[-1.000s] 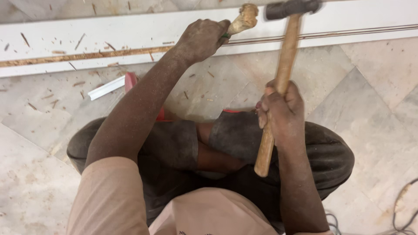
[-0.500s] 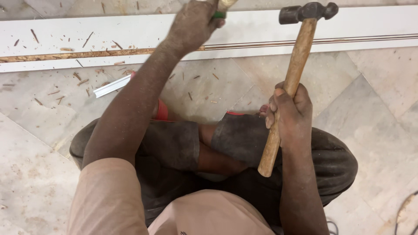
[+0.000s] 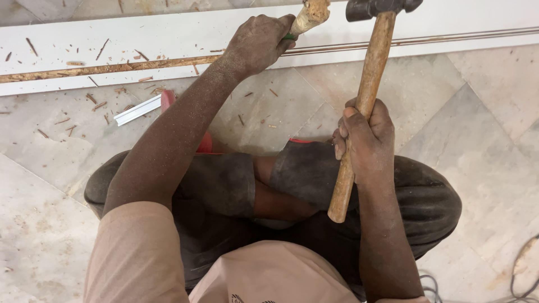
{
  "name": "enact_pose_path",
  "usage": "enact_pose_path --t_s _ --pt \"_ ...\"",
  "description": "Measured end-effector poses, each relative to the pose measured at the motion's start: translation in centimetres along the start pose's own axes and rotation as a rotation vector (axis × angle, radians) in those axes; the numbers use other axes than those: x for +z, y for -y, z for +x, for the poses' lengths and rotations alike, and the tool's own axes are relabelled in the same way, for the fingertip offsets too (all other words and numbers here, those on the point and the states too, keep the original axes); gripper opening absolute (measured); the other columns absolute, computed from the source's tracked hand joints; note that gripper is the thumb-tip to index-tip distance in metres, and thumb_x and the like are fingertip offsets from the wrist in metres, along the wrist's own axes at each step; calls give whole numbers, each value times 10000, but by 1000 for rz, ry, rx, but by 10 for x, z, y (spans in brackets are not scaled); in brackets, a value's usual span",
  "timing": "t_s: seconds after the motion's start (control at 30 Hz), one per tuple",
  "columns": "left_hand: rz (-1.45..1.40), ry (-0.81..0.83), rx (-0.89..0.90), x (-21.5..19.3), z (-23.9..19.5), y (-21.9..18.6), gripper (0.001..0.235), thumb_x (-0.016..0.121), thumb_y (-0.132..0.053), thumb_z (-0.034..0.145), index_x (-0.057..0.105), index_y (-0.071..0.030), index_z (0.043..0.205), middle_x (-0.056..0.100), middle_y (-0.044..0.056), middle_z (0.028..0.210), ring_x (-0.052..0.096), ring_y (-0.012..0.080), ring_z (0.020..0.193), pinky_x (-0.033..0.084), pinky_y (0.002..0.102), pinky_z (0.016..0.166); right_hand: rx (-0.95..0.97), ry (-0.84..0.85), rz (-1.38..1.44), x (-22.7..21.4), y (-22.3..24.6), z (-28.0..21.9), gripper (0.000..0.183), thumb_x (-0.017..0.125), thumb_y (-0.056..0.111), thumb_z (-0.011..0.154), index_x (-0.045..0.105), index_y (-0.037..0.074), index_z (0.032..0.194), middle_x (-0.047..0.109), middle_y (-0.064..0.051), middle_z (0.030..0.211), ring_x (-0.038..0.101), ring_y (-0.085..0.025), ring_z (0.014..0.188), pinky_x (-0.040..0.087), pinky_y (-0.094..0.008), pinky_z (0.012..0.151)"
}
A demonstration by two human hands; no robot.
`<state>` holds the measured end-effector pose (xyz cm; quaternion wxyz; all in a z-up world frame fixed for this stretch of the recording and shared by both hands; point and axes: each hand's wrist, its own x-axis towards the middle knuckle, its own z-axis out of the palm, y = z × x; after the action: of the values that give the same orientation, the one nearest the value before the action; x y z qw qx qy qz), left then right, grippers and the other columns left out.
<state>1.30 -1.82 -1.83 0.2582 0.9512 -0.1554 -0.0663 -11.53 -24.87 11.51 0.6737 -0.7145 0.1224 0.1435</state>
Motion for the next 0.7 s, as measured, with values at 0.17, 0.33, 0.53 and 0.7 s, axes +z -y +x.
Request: enact_pose_path --t_s 0.17,0.33,0.53,0.7 --pt "111 87 37 8 11 -5 297 654 -313 1036 625 -76 1212 733 109 862 733 272 813 607 458 774 -20 18 75 -5 1 0 71 506 99 1050 516 30 1036 528 -33 753 474 -87 479 448 -252 443" --pt "198 121 87 21 26 -15 259 683 -260 979 656 -107 1187 746 90 932 728 267 886 601 460 803 -39 -79 166 -13 -2 -2 60 486 99 1049 502 41 1059 513 -31 763 458 -88 485 424 -253 418" --pt "211 217 47 12 23 -25 271 677 -282 1001 659 -116 1214 741 107 985 713 281 959 578 468 870 122 -27 138 -6 -15 -3 77 509 101 1014 501 33 1049 516 -33 745 479 -94 459 424 -251 386" --pt "248 234 22 20 25 -28 321 689 -290 944 660 -138 1226 740 89 992 712 271 945 575 460 858 24 -64 191 -16 -12 -5 74 491 108 1046 504 36 1058 515 -31 764 470 -84 483 433 -253 392"
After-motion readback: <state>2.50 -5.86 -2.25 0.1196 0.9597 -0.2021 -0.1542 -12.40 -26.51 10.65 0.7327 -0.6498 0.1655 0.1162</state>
